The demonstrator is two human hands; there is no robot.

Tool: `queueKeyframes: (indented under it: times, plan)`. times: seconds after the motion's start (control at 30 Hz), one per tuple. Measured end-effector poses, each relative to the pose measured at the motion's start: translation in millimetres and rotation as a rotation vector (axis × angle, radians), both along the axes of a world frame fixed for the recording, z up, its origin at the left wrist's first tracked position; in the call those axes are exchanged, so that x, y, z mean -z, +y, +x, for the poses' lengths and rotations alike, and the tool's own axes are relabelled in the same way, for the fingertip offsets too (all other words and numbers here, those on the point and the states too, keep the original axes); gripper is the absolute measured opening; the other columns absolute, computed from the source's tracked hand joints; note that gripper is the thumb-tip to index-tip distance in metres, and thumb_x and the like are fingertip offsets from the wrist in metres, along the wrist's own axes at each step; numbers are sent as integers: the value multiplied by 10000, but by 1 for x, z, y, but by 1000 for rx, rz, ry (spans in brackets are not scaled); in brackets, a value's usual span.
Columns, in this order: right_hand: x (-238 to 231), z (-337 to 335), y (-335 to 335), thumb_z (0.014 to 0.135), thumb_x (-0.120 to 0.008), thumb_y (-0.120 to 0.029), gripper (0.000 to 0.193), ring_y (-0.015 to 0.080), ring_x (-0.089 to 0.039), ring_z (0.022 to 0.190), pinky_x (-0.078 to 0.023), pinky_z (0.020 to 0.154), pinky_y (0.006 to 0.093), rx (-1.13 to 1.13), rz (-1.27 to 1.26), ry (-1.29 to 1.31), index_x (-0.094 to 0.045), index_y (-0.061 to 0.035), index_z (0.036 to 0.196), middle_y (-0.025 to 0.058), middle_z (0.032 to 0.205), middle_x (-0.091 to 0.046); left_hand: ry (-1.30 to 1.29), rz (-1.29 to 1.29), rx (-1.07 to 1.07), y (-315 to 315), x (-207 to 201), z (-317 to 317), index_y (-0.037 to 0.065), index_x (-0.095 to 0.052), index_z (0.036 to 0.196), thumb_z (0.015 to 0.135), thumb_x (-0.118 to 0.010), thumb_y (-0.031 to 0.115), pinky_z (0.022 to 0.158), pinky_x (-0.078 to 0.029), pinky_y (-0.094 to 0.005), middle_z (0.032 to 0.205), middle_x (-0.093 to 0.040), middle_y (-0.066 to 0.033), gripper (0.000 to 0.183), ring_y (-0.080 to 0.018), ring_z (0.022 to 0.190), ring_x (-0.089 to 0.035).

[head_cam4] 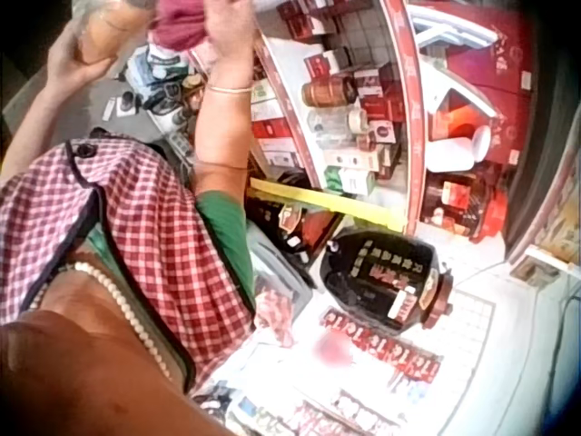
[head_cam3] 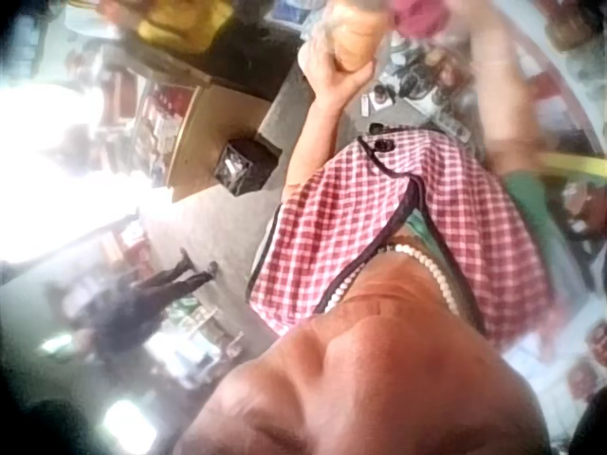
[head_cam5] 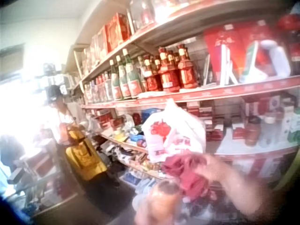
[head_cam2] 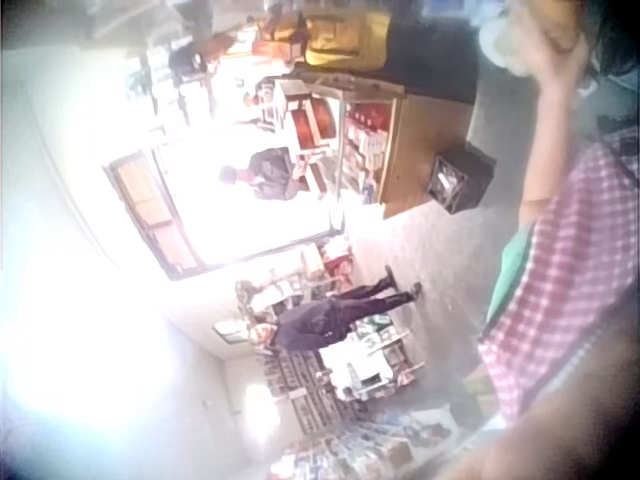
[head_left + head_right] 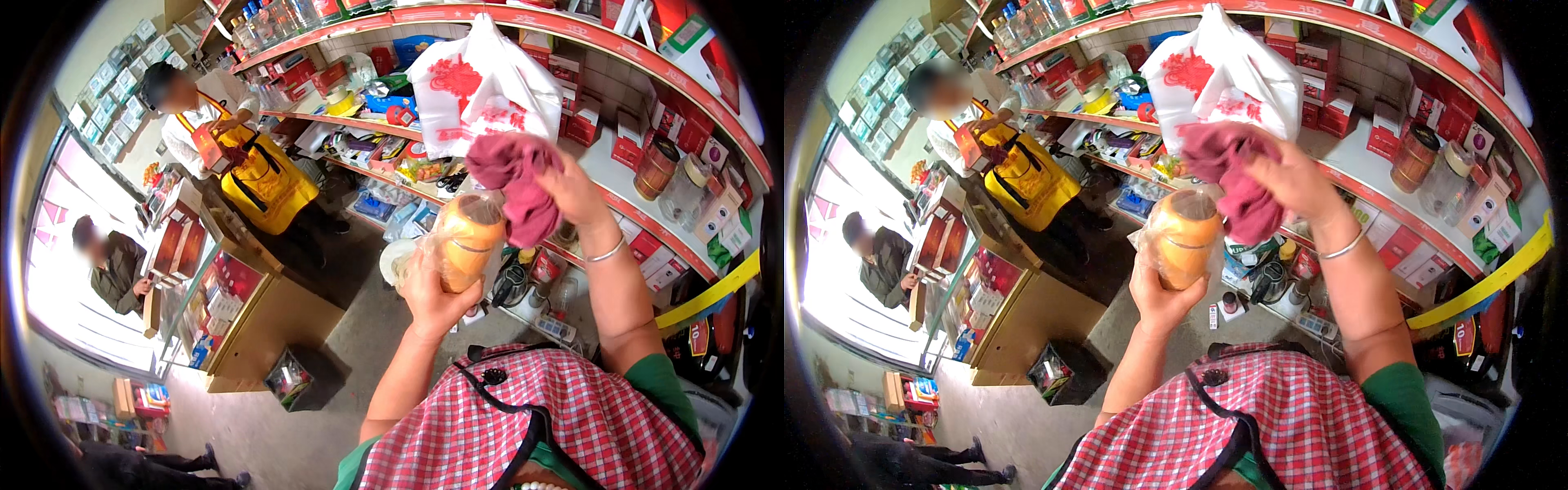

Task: The person wipes the surfaces of various packaged goods on a store shelf using a pink cloth. They handle boxes, a cylindrical tin, and a plastic jar one at a time, wiping them and returning them to the shelf.

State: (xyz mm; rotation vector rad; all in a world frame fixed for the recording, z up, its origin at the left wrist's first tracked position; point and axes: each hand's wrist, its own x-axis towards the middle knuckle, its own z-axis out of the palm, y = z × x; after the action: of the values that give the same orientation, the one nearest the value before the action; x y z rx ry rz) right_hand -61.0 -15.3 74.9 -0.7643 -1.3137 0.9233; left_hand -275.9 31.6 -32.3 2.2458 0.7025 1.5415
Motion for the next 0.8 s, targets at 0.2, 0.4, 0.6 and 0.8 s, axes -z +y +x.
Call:
queueKeyframes:
  times: [0.2, 0.4, 0.6, 0.8]
  plan:
    - [22, -51, 17, 962, -446, -340, 443, 165, -474, 1143, -357, 989, 302, 201, -65, 68, -504, 15, 1221, 94, 1198, -529, -403, -432, 282, -12, -7, 21, -8, -435, 1236, 597, -773, 115, 811, -482, -333, 1015, -585, -113, 733, -202, 937, -587]
    - [64, -75, 5, 923, -504, -326, 515, 329, -353, 1262, -262, 1059, 377, 474, 311, -456, -386, -65, 1351, 184, 1353, -370, -705, -724, 453, -1, -28, 19, 19, -375, 1255, 652, -698, 22, 880, -444, -308, 1122, -527, -84, 684, -170, 1001, -544]
    - [85, -69, 12, 938, -488, -244, 443, 297, -379, 1268, -294, 1045, 376, 566, 394, -458, -409, -65, 1335, 175, 1346, -408, -734, -951, 622, 2, -12, 17, 33, -390, 1244, 665, -661, 11, 879, -446, -304, 1118, -536, -74, 639, -175, 994, -550]
    - [59, -49, 39, 985, -385, -304, 482, 173, -365, 1269, -269, 1058, 304, 118, -5, 0, -359, 10, 1350, 112, 1351, -421, -692, -895, 617, -4, -19, 23, 38, -355, 1296, 639, -705, 89, 876, -458, -324, 1147, -529, -88, 746, -190, 1027, -549]
